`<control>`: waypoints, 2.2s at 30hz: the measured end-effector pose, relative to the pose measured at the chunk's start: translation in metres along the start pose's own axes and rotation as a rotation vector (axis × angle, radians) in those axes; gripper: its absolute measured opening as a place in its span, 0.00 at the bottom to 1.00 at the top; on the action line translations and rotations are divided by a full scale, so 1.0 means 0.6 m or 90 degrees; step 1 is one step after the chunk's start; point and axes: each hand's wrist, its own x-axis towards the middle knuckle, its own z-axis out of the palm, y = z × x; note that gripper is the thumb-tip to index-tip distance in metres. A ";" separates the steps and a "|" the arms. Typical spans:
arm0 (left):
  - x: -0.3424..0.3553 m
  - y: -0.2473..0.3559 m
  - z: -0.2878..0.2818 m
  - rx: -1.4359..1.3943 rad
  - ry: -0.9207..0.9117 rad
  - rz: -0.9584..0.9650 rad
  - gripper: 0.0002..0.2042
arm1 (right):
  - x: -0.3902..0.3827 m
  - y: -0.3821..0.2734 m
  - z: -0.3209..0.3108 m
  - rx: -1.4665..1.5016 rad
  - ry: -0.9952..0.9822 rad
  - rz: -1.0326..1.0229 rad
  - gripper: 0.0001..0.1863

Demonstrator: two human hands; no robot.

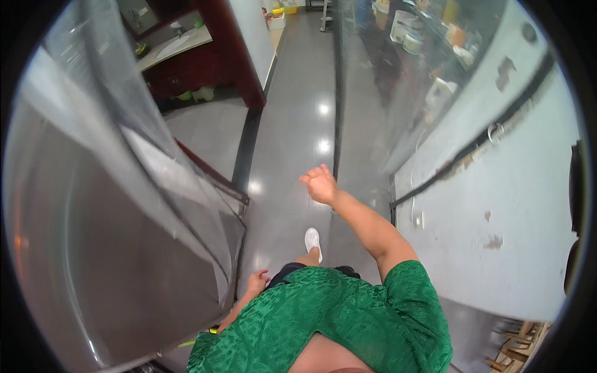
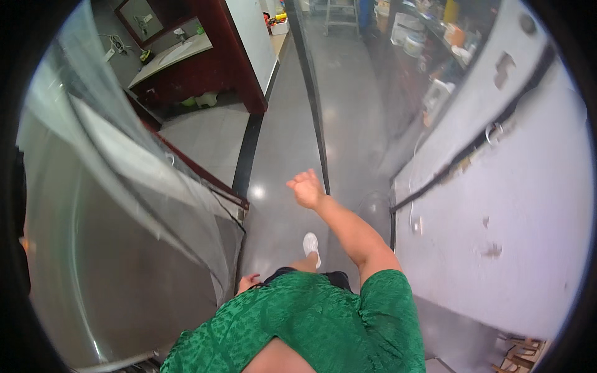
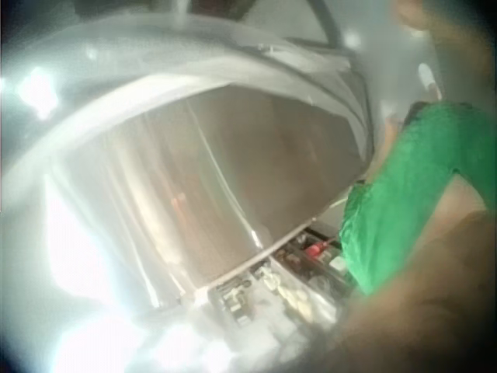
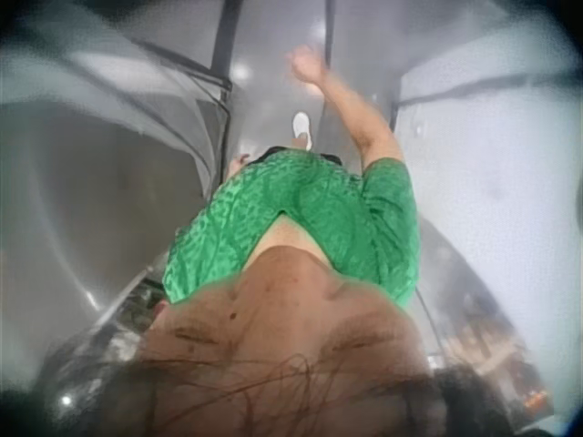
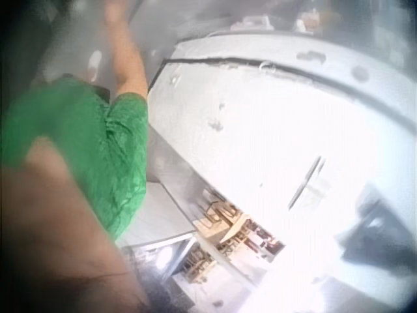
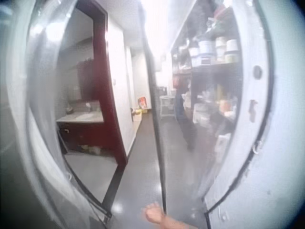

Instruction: The person sweeps the tiled floor of a restaurant or cafe using a broom and dustpan. They move chairs to access areas underneath, sweep debris into the dustpan, and empty it into a trash bin. The person then washes their hands in a kitchen sink and dries them with a towel.

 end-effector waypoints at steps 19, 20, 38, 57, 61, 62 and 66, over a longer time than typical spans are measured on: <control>0.485 0.184 -0.174 -0.140 0.190 -0.395 0.14 | 0.075 0.768 0.332 0.232 -0.673 0.661 0.07; 0.486 0.198 -0.169 -0.115 0.186 -0.409 0.14 | 0.183 0.774 0.348 0.163 -0.715 0.584 0.07; 1.036 0.227 -0.591 -0.233 0.247 -0.405 0.09 | 1.476 0.396 0.581 0.159 -0.630 -0.037 0.17; 1.370 0.133 -1.278 -0.422 0.417 -0.559 0.08 | 2.567 -0.206 0.961 0.133 -0.442 -0.164 0.13; 1.383 0.082 -1.395 -0.432 0.405 -0.639 0.07 | 2.783 -0.580 0.942 0.378 -0.347 -0.279 0.15; 1.398 0.064 -1.426 -0.429 0.388 -0.646 0.07 | 2.814 -0.634 0.951 0.443 -0.379 -0.267 0.15; 1.451 -0.042 -1.609 -0.375 0.330 -0.622 0.06 | 2.857 -0.757 1.048 0.365 -0.487 -0.387 0.15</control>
